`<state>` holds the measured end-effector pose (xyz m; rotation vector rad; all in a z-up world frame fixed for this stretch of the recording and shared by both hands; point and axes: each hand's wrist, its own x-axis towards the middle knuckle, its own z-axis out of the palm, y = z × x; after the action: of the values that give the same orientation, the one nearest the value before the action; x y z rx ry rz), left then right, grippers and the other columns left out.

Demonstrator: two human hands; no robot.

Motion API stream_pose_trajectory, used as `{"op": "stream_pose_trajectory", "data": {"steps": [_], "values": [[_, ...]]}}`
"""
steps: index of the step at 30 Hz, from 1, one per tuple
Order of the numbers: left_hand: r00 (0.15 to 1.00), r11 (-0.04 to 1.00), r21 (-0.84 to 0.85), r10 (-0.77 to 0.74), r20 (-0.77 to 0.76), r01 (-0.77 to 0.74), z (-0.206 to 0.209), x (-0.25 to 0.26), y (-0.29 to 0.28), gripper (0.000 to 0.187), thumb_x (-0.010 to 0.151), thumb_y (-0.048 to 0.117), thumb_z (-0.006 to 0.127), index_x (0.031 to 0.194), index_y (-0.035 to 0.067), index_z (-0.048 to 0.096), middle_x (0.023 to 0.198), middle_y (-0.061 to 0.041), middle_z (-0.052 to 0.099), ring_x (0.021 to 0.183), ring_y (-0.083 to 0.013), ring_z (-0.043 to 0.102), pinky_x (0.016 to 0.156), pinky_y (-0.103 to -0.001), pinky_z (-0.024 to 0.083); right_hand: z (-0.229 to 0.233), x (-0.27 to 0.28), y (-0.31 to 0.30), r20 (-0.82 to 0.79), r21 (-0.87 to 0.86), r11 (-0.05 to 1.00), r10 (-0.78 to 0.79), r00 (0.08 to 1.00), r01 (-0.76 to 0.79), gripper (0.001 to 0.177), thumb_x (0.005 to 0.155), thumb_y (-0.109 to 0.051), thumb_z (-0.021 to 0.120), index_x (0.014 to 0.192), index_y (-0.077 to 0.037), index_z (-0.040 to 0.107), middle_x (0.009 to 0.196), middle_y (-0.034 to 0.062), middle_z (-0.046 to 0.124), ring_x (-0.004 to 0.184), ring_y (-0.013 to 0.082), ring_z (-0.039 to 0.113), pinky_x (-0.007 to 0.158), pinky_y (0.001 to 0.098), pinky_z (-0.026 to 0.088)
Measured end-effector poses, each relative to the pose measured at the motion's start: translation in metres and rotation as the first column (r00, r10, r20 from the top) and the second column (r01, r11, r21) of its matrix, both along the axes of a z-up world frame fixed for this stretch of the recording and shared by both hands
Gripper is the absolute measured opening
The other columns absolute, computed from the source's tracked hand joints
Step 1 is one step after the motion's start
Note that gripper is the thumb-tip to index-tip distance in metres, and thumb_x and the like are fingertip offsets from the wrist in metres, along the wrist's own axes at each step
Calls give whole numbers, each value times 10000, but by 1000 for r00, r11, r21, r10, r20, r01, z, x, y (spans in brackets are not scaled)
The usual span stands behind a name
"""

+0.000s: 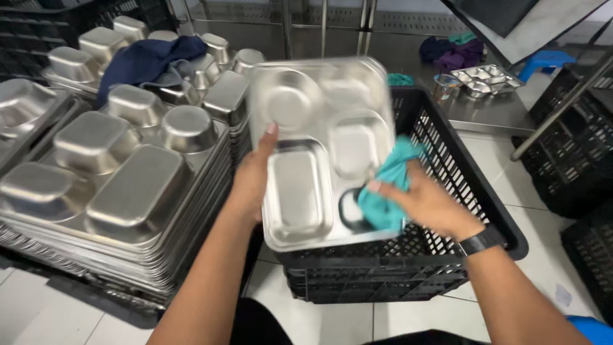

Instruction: The person wipes multiple stainless steel compartmentalized trays with a teal cloth, handling them one at a time from a stack and placing them into a black plastic crate. The person repeatedly wipes the interior and exterior surfaces of each tray.

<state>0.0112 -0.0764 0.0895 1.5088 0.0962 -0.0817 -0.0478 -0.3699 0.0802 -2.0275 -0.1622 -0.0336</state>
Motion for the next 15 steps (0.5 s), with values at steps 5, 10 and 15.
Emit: {"op": "stream_pose_trajectory", "data": {"steps": [5, 10, 15], "values": [[965, 960, 220, 123, 232, -175, -46, 44, -7, 788, 966, 675, 410, 1300, -7, 622, 1276, -198, 673, 1214, -308, 633, 1068, -387, 456, -33, 33, -28, -297, 197, 979, 117, 948, -59, 372, 894, -318, 684, 1161, -59, 684, 1085, 13, 764, 979, 126, 713, 850, 289, 604], [953, 658, 707, 52, 299, -258, -130, 96, -7, 608, 863, 451, 650, 1295, 27, 599, 1220, -222, 685, 1139, -408, 639, 933, -484, 498, -93, 104, -48, -444, 40, 986, -128, 887, 162, 343, 941, -318, 655, 1124, -28, 655, 952, 46, 700, 834, 164, 665, 687, 388, 602], [998, 818, 575, -10, 56, -24, -215, 137, -7, 445, 882, 299, 654, 1270, 81, 636, 1172, -184, 706, 1112, -358, 657, 942, -437, 502, -145, 168, -42, -461, 27, 954, -252, 851, 297, 389, 975, -330, 620, 1123, 29, 640, 939, 95, 720, 723, 202, 694, 636, 364, 597]]}}
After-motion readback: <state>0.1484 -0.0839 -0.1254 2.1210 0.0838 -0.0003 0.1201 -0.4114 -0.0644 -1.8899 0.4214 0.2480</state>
